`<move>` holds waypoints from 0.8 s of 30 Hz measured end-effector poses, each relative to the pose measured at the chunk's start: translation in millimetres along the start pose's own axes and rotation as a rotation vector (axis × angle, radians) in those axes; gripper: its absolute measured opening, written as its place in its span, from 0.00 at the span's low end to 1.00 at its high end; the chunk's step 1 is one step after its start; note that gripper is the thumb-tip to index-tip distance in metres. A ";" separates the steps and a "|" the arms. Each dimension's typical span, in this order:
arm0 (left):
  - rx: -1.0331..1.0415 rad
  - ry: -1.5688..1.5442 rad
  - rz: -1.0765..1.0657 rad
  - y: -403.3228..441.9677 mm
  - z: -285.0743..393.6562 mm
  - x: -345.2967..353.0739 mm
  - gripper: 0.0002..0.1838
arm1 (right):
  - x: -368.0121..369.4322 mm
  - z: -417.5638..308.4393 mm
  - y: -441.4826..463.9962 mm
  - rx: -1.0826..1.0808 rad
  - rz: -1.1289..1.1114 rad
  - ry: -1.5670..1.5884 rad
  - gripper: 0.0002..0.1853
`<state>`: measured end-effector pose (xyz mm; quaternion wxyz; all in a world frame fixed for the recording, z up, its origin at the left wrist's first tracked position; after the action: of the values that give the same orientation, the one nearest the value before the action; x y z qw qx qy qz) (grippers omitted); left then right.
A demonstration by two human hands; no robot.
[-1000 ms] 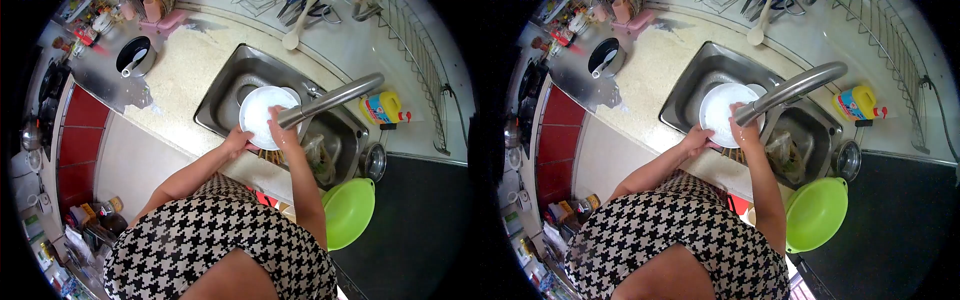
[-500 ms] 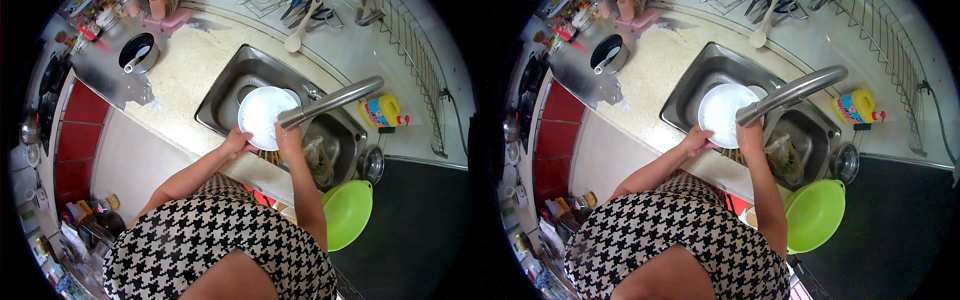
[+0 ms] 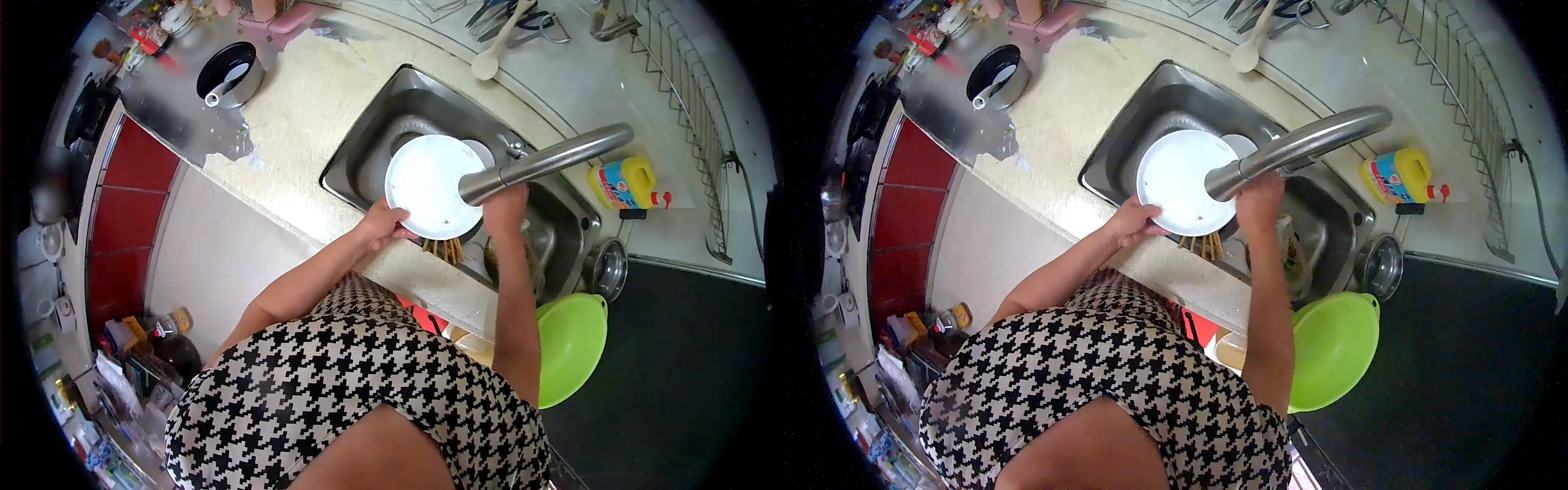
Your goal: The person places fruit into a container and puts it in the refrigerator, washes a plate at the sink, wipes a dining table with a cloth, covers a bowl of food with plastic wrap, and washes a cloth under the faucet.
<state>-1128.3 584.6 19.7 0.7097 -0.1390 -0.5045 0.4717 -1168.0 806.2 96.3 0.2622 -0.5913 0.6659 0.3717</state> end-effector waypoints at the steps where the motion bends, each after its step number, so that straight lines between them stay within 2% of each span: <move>1: -0.003 0.005 -0.001 -1.9 0.7 0.0 0.28 | 1.3 6.8 11.7 -0.057 0.031 0.006 0.15; 2: -0.003 0.017 0.021 -4.1 1.5 -0.2 0.28 | 2.5 13.4 23.1 -0.113 0.061 0.011 0.16; 4: -0.006 0.043 0.068 -10.6 0.5 2.0 0.28 | 7.1 1.1 42.7 -0.454 0.021 -0.630 0.19; 6: 0.006 0.034 0.055 -10.0 -2.0 0.7 0.28 | 34.9 53.3 64.4 -0.398 -0.049 -0.840 0.17; 10: 0.012 0.035 0.061 -14.4 -0.9 -3.0 0.28 | 24.9 69.8 67.2 -0.327 -0.191 -1.170 0.14; 11: 0.014 0.031 0.060 -15.4 -0.6 -4.8 0.28 | 23.2 75.4 65.4 -0.394 -0.067 -1.037 0.13; 14: 0.020 0.013 0.067 -19.7 5.0 -9.2 0.28 | 8.0 61.9 62.3 -0.307 0.026 -1.058 0.14; 18: 0.043 0.015 0.090 -22.8 10.2 -14.8 0.28 | -12.5 10.8 43.2 -0.190 -0.139 -0.978 0.27; 20: 0.059 0.039 0.098 -21.8 13.1 -18.5 0.27 | -7.5 12.7 18.0 -0.208 -0.022 -0.481 0.27; 21: 0.061 0.053 0.103 -22.8 15.2 -21.0 0.27 | -6.6 11.3 9.0 0.125 -0.056 -0.093 0.31; 22: 0.063 0.068 0.108 -24.1 16.5 -23.8 0.27 | 9.0 -0.6 -6.8 0.292 -0.038 0.132 0.35; 23: 0.061 0.073 0.100 -25.2 16.9 -26.1 0.26 | 24.8 -13.1 -24.3 0.457 0.020 0.355 0.39; 24: 0.062 0.079 0.093 -26.2 17.8 -27.0 0.26 | 36.6 -20.5 -35.6 0.455 0.128 0.412 0.43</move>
<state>-1130.7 544.3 29.6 0.7103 -0.1587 -0.4541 0.5139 -1137.1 767.2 72.8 0.2234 -0.5372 0.8070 0.1012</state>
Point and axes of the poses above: each hand's wrist, its own y-axis towards the middle knuckle, its own x-axis out of the palm, z = x × y, the point moved 7 cm from there along y, towards the middle knuckle, and after that the axes turned 4 degrees about -z, right-handed, at the moved point
